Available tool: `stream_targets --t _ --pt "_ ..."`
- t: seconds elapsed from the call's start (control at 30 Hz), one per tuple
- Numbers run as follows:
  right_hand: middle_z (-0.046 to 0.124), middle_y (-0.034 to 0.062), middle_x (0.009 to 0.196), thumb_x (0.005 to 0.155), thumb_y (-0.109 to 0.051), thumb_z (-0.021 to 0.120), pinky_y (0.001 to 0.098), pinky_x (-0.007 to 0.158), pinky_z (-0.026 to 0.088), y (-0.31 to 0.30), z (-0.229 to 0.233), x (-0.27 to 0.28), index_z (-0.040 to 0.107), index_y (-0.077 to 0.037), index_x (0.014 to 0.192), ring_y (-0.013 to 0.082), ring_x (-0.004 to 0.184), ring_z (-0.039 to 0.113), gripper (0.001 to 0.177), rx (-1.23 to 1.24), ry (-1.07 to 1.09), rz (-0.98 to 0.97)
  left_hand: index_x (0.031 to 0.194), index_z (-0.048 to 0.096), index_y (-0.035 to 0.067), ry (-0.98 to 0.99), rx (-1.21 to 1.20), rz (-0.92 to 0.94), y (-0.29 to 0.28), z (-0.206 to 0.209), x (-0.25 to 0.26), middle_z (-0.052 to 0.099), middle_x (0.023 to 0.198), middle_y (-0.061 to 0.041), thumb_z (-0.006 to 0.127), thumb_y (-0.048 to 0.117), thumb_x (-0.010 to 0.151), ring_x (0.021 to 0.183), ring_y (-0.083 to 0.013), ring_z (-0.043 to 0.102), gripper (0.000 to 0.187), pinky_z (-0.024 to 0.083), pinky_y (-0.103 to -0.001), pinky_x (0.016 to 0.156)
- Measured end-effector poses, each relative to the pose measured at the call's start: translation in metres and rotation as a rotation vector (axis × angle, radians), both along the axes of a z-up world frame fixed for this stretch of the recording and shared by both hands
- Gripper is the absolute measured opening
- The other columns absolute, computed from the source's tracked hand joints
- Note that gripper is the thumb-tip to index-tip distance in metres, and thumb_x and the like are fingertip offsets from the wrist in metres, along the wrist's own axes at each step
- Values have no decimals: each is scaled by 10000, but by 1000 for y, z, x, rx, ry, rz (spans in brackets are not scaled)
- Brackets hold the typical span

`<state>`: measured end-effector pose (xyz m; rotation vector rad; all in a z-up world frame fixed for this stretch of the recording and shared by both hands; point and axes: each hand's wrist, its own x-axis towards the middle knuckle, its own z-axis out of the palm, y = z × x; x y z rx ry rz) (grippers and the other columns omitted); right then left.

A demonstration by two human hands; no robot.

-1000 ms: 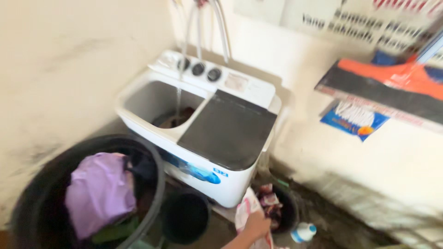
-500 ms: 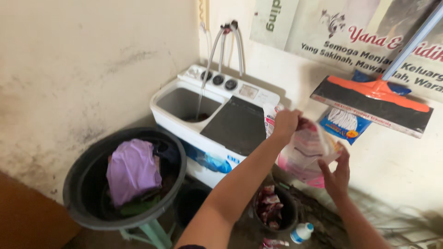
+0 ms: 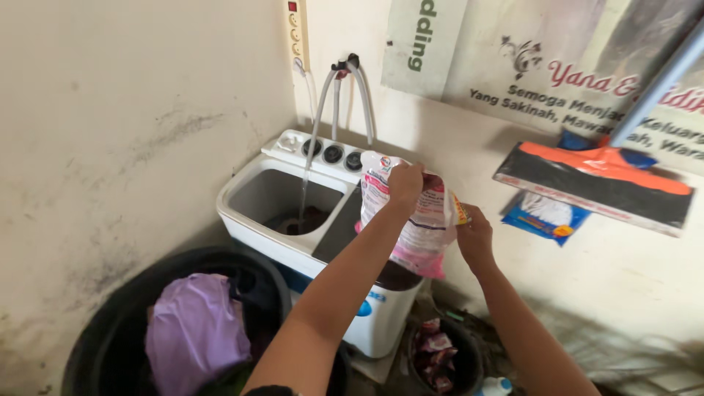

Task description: The person loads clothes from a laundry basket into a twin-tub washing machine, places a spinner cover, and runs water from a hose into the tub over the clothes. They then pour powdered detergent from a pink package into the tub, close the machine lid, and turn the control dial to start the wash.

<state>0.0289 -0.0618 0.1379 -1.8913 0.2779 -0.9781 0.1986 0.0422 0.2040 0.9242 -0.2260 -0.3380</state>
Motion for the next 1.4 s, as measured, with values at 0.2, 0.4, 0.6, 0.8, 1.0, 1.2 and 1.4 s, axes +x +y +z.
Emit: stream_targets --t 0.2,0.4,0.6,0.8,1.0,1.2,1.4 --pt "682 156 1151 827 -165 811 339 788 534 39 -21 52 599 7 1249 210 930 659 502 -78 -76 12 923 726 -79 -338 498 116 32 -37 48 732 807 -191 628 186 960 673 -277 736 285 605 -371 603" --pt "743 171 1047 974 -230 718 378 854 550 23 -39 91 725 -13 1142 279 939 702 274 -195 18 -167 1156 659 -21 -329 408 9 86 -26 29 725 1023 -134 596 306 986 860 -266 700 374 557 -395 741" --pt "685 198 920 1078 -278 696 397 773 501 6 -31 133 705 -1 1121 272 853 633 280 -125 128 -191 1434 450 0 -1098 756 569 166 -81 27 512 1432 -220 827 532 784 1328 -432 465 920 368 -520 1129" --pt "603 27 838 1066 -257 589 296 671 441 -33 6 167 686 -34 1151 97 765 510 257 89 20 129 1562 222 9 -776 1137 292 158 -115 99 369 1544 -271 1013 535 616 1423 -463 332 1341 266 -561 1132" --pt "616 80 1137 1119 -293 580 307 883 475 -69 -38 181 650 20 1260 153 1007 563 350 73 8 208 1291 670 5 -373 529 -123 125 -130 112 771 1157 -125 903 328 706 1022 -213 739 708 620 -376 886" --pt "474 181 1411 815 -297 761 375 1047 411 -41 -123 162 203 77 1542 264 1279 491 990 -29 -65 306 1222 733 11 -165 549 -45 100 -141 120 786 1089 -103 870 397 771 919 -179 745 610 608 -351 819" --pt "591 152 1309 791 -219 771 383 1003 479 -25 -167 173 430 49 1470 252 1160 579 806 303 11 197 1424 586 16 -393 627 -61 100 -156 144 720 1294 -178 848 550 717 1162 -279 693 924 534 -377 1016"
